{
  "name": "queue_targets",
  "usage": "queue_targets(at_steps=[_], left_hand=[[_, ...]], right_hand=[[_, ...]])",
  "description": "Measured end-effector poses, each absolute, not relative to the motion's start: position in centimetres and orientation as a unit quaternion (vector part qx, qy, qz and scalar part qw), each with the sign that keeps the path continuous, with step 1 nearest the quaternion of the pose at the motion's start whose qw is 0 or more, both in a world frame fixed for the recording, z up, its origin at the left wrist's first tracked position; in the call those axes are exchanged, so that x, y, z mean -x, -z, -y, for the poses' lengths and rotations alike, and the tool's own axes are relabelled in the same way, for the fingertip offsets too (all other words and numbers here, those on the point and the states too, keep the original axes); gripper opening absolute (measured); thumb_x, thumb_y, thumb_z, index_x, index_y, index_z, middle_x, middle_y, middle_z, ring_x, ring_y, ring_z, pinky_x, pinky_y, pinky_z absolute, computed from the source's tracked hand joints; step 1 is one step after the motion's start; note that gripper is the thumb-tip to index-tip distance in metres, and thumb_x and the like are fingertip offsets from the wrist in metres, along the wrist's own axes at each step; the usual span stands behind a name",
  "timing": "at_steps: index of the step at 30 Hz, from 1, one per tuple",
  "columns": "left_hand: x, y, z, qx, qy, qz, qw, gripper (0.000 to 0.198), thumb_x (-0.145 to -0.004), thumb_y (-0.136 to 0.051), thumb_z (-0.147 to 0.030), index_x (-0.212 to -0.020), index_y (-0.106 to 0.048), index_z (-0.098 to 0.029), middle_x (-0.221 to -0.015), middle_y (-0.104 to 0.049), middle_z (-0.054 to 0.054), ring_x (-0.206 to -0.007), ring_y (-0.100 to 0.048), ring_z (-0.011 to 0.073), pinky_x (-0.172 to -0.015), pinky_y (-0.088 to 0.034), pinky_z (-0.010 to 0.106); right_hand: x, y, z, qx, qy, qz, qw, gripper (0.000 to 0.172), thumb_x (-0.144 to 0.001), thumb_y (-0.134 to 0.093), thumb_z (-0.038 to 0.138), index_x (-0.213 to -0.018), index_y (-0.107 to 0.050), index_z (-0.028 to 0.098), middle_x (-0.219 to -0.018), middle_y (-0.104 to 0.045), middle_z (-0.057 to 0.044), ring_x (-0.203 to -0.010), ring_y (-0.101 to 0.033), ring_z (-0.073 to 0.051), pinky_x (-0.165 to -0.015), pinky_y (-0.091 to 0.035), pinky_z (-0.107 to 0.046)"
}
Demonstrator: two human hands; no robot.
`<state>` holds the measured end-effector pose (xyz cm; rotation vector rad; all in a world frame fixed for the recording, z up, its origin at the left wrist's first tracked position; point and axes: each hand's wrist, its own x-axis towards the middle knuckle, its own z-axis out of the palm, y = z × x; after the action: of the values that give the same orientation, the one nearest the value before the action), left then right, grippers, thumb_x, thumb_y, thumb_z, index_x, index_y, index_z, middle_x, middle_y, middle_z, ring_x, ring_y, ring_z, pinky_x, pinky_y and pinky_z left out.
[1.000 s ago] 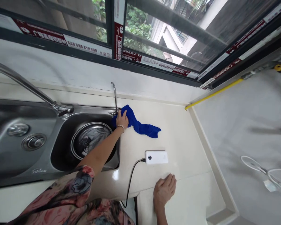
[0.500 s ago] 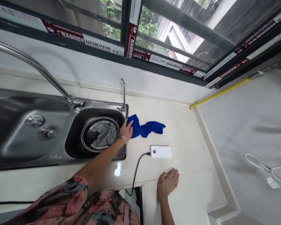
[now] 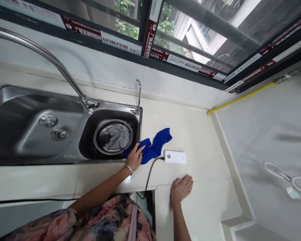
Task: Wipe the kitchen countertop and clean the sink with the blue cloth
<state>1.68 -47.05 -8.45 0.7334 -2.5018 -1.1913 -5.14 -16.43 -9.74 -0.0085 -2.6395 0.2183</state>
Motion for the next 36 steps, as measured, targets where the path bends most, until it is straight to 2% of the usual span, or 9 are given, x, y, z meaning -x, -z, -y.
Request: queue_targets(at_steps=[4, 10, 14, 22, 31, 36], left_hand=[[0.1, 8.2, 47.1, -0.293, 0.424, 0.845, 0.144, 0.050, -0.098, -0.046, -0.017, -0.145, -0.063, -0.026, -0.161, -0.048, 0.010, -0.144, -0.052, 0.0271, -0.114, -0.053, 0.043], [3.8, 7.8, 48.4, -0.338, 0.461, 0.800, 0.181, 0.051, -0.098, -0.045, -0.016, -0.145, -0.062, -0.023, -0.160, -0.050, 0.008, -0.144, -0.052, 0.0225, -0.119, -0.047, 0.039], [6.7, 7.6, 50.6, -0.352, 0.460, 0.794, 0.186, 0.051, -0.098, -0.046, -0.018, -0.146, -0.061, -0.024, -0.159, -0.051, 0.007, -0.143, -0.052, 0.0225, -0.120, -0.047, 0.039], [10.5, 8.1, 54.6, -0.370, 0.445, 0.789, 0.206, 0.042, -0.102, -0.045, -0.023, -0.137, -0.069, -0.022, -0.143, -0.065, 0.008, -0.132, -0.058, 0.0234, -0.122, -0.041, 0.042], [15.6, 7.0, 56.8, -0.372, 0.432, 0.801, 0.184, 0.046, -0.101, -0.044, -0.024, -0.143, -0.066, -0.027, -0.164, -0.045, 0.004, -0.147, -0.043, 0.0283, -0.123, -0.040, 0.049], [18.8, 6.1, 59.2, -0.371, 0.442, 0.804, 0.146, 0.055, -0.099, -0.046, -0.024, -0.154, -0.053, -0.026, -0.171, -0.033, 0.009, -0.155, -0.032, 0.0337, -0.123, -0.037, 0.060]], right_hand=[[5.1, 10.1, 15.9, -0.009, -0.078, 0.965, 0.250, 0.059, -0.096, -0.037, 0.027, -0.145, -0.058, 0.001, -0.147, -0.058, -0.029, -0.142, -0.050, -0.041, -0.114, -0.043, -0.061], [5.0, 9.8, 16.0, -0.021, -0.088, 0.962, 0.257, 0.060, -0.095, -0.038, 0.028, -0.144, -0.058, 0.000, -0.145, -0.059, -0.031, -0.141, -0.051, -0.042, -0.112, -0.043, -0.063], [4.9, 9.3, 16.3, -0.021, -0.084, 0.964, 0.253, 0.060, -0.095, -0.037, 0.028, -0.146, -0.057, 0.001, -0.144, -0.058, -0.031, -0.140, -0.051, -0.042, -0.111, -0.045, -0.064], [5.1, 9.1, 15.9, -0.046, -0.073, 0.962, 0.259, 0.059, -0.097, -0.037, 0.029, -0.146, -0.057, 0.003, -0.142, -0.060, -0.030, -0.137, -0.054, -0.043, -0.108, -0.048, -0.063], [4.9, 8.9, 16.4, -0.020, -0.070, 0.965, 0.251, 0.057, -0.097, -0.037, 0.026, -0.143, -0.060, 0.003, -0.144, -0.059, -0.030, -0.138, -0.054, -0.043, -0.110, -0.047, -0.066], [5.6, 9.0, 16.2, -0.020, -0.081, 0.961, 0.264, 0.055, -0.095, -0.036, 0.025, -0.136, -0.064, 0.000, -0.137, -0.063, -0.030, -0.133, -0.058, -0.041, -0.108, -0.050, -0.063]])
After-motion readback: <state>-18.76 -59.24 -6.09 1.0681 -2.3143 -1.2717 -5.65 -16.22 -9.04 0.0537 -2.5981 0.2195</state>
